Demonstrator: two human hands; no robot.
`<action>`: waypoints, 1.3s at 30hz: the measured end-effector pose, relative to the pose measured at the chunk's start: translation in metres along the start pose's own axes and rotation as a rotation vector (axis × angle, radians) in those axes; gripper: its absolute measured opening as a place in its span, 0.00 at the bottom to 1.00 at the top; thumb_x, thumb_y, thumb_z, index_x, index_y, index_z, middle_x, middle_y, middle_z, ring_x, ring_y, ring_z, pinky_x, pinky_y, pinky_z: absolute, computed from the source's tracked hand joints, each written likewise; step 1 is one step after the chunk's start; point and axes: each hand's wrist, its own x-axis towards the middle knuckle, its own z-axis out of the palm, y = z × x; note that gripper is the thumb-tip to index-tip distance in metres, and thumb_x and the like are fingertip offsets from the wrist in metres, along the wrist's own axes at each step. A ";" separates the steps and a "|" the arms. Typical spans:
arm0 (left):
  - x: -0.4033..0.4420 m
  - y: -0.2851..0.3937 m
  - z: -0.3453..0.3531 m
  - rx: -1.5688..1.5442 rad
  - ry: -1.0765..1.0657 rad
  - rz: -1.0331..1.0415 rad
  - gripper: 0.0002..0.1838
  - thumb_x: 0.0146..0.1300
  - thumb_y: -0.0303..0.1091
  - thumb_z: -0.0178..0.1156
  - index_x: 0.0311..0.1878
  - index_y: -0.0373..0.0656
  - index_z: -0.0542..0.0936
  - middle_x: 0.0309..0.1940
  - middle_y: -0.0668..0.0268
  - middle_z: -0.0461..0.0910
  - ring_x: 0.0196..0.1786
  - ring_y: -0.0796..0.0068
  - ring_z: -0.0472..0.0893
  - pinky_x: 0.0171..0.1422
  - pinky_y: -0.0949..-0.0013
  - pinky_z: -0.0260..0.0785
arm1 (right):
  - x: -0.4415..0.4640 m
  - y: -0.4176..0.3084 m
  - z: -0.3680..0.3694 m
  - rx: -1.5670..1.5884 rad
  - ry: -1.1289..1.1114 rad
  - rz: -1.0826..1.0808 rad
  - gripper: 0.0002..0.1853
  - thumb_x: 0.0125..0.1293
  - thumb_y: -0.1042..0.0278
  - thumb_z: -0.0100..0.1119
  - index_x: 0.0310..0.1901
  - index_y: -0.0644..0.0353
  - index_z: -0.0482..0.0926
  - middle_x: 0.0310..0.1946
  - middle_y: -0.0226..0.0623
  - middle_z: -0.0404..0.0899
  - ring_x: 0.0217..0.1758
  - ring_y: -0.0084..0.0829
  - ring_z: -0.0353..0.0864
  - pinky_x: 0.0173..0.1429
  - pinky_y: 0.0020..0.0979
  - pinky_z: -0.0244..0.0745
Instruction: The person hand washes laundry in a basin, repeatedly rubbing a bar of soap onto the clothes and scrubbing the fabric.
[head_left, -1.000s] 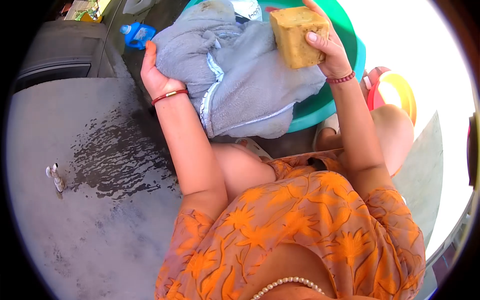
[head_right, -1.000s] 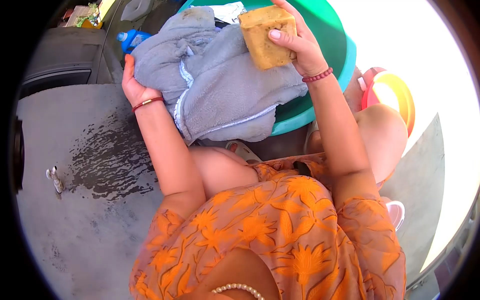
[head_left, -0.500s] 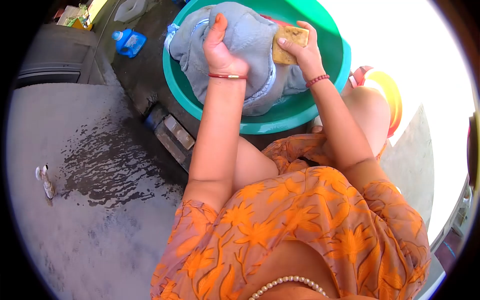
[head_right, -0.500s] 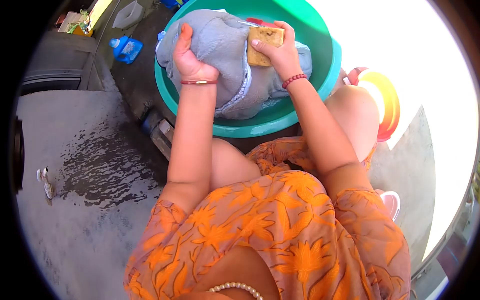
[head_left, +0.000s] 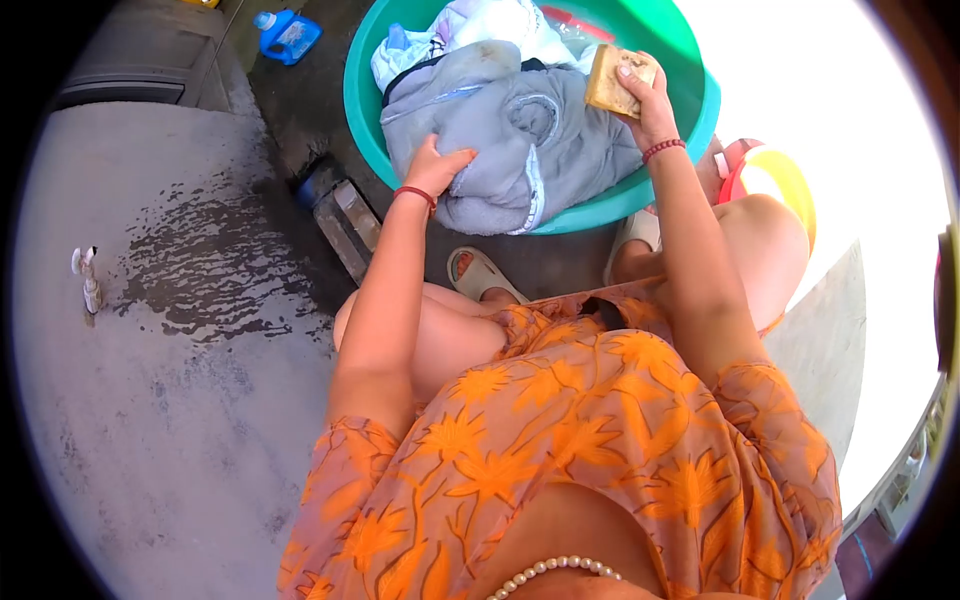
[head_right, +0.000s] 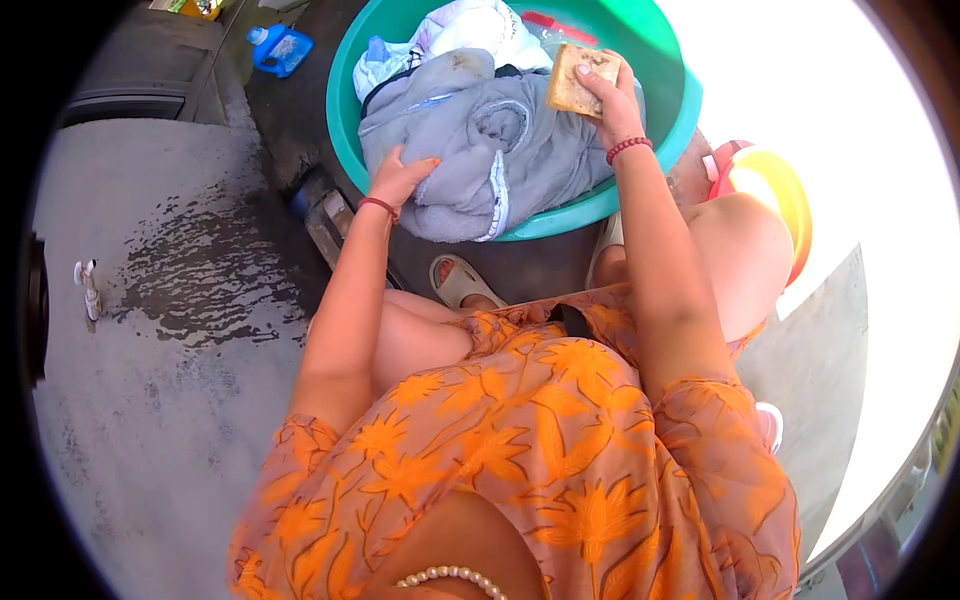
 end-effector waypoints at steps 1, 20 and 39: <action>-0.007 0.001 0.003 0.033 0.041 0.039 0.48 0.47 0.40 0.74 0.66 0.24 0.61 0.59 0.47 0.73 0.60 0.60 0.75 0.65 0.63 0.66 | -0.005 -0.001 0.018 -0.120 -0.129 -0.073 0.38 0.57 0.59 0.70 0.66 0.50 0.61 0.52 0.35 0.76 0.54 0.36 0.78 0.57 0.43 0.73; -0.032 -0.034 0.042 0.185 0.007 0.186 0.22 0.51 0.32 0.66 0.47 0.30 0.76 0.39 0.55 0.82 0.42 0.70 0.81 0.48 0.67 0.72 | 0.104 0.127 0.023 -0.867 0.079 0.186 0.45 0.43 0.52 0.79 0.63 0.53 0.67 0.58 0.48 0.75 0.63 0.41 0.74 0.64 0.40 0.72; -0.031 0.018 0.050 0.563 0.021 0.082 0.26 0.50 0.44 0.66 0.46 0.34 0.71 0.43 0.38 0.79 0.48 0.39 0.79 0.53 0.50 0.71 | 0.079 0.014 0.064 -1.711 -0.891 0.453 0.42 0.53 0.44 0.72 0.69 0.48 0.69 0.62 0.44 0.75 0.64 0.38 0.74 0.68 0.36 0.67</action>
